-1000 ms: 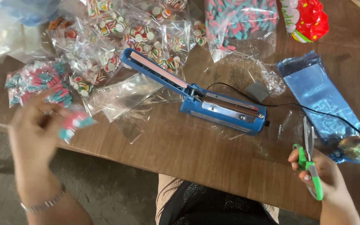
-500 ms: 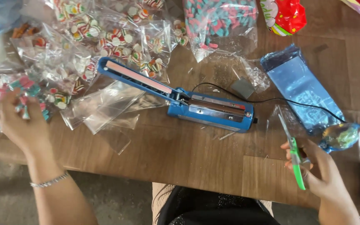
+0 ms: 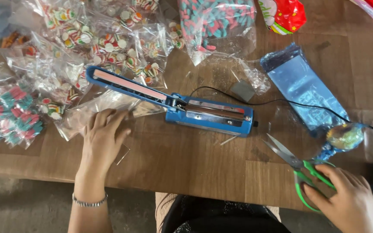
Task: The person is manually placing small candies into plastic bags and then using a heat sealer to close the bags.
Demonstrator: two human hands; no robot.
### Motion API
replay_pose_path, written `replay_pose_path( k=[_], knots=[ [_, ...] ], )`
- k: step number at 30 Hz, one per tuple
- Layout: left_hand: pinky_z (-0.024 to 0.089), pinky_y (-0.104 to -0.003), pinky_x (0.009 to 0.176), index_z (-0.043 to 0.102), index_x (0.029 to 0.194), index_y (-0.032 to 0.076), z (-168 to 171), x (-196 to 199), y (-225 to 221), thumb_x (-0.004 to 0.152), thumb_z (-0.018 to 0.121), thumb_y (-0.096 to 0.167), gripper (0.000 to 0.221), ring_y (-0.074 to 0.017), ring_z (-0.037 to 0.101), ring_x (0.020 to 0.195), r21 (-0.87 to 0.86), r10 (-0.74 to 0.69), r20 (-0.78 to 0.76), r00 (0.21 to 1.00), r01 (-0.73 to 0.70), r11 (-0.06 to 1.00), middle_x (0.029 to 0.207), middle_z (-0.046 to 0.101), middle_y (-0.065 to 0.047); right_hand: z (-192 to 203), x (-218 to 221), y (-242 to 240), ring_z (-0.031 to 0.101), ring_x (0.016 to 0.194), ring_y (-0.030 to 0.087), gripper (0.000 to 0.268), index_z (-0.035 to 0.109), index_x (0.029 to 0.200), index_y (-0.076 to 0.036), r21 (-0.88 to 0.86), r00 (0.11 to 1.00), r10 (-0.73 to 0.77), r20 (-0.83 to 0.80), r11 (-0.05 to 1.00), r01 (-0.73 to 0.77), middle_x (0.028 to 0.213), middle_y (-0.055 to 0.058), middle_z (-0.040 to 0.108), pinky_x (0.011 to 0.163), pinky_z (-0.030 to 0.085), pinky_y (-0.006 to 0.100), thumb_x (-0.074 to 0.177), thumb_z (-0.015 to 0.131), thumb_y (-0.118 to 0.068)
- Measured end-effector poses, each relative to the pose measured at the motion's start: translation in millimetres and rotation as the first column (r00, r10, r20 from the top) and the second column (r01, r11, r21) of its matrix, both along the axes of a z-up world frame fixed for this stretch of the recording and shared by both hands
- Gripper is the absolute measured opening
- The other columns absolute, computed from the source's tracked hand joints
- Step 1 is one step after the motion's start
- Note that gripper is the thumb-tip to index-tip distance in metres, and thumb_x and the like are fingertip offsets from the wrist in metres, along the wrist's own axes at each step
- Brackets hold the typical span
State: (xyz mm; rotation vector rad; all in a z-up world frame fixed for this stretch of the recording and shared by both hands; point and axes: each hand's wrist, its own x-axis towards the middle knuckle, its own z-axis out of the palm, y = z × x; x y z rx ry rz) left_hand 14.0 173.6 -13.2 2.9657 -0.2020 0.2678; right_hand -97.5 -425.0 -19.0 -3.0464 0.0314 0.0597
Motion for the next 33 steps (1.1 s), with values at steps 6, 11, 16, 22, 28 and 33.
replay_pose_path(
  k=[6,11,16,22,28,33],
  knots=[
    [0.042,-0.048,0.108,0.073,0.108,0.018,-26,35,18,0.087,0.078,0.026,0.024,-0.0348,0.057,0.117,-0.094,-0.112,0.003,0.994,0.112,0.989,0.118,0.062,-0.006,-1,-7,-12,0.07,0.095,0.026,0.053,0.069,0.125,-0.01,0.107,0.975,-0.033,0.219,0.994,0.01,0.107,0.004,0.073,0.088,0.054,0.042,0.08,0.079,-0.036],
    [0.044,-0.048,0.107,0.076,0.101,0.02,6,26,1,0.091,0.083,0.024,0.013,-0.0316,0.059,0.126,-0.062,-0.086,0.148,0.985,0.096,0.993,0.122,0.068,-0.003,7,16,6,0.072,0.093,0.026,0.05,0.068,0.121,-0.002,0.179,0.927,-0.02,0.375,0.983,-0.051,0.107,0.009,0.074,0.084,0.055,0.039,0.081,0.083,-0.029],
    [0.046,-0.056,0.13,0.07,0.102,-0.006,71,-14,-36,0.108,0.079,0.004,0.015,-0.0515,0.069,0.142,-0.122,-0.167,0.431,0.887,0.241,0.963,0.132,0.077,-0.028,11,35,47,0.071,0.098,0.026,0.044,0.067,0.115,-0.014,0.177,0.963,-0.088,0.255,0.983,0.043,0.108,0.0,0.073,0.086,0.051,0.047,0.083,0.077,-0.042],
    [0.05,-0.053,0.111,0.065,0.099,-0.008,94,-14,-48,0.11,0.074,0.001,0.017,-0.0408,0.068,0.108,-0.431,-0.101,0.464,0.88,0.324,0.842,0.106,0.07,-0.025,4,47,60,0.07,0.105,0.028,0.052,0.063,0.127,-0.02,0.0,0.964,-0.111,0.24,0.993,0.115,0.119,0.003,0.068,0.089,0.052,0.047,0.087,0.072,-0.052],
    [0.059,-0.048,0.085,0.049,0.093,-0.002,108,19,-107,0.099,0.074,0.01,0.028,-0.0326,0.062,0.081,-0.533,0.024,0.743,0.669,0.569,0.627,0.083,0.059,-0.022,10,49,68,0.066,0.106,0.028,0.045,0.068,0.124,-0.011,-0.053,0.9,0.067,0.43,0.997,-0.05,0.115,0.007,0.068,0.095,0.05,0.043,0.092,0.077,-0.041],
    [0.064,-0.031,0.076,0.063,0.098,0.002,121,3,-127,0.088,0.077,0.006,0.018,-0.0189,0.068,0.081,-0.537,-0.083,0.74,0.668,0.66,0.525,0.091,0.068,-0.011,24,42,67,0.064,0.122,0.025,0.042,0.071,0.126,-0.01,0.068,0.875,0.096,0.474,0.987,-0.145,0.131,0.008,0.067,0.099,0.045,0.042,0.094,0.076,-0.036]
  ],
)
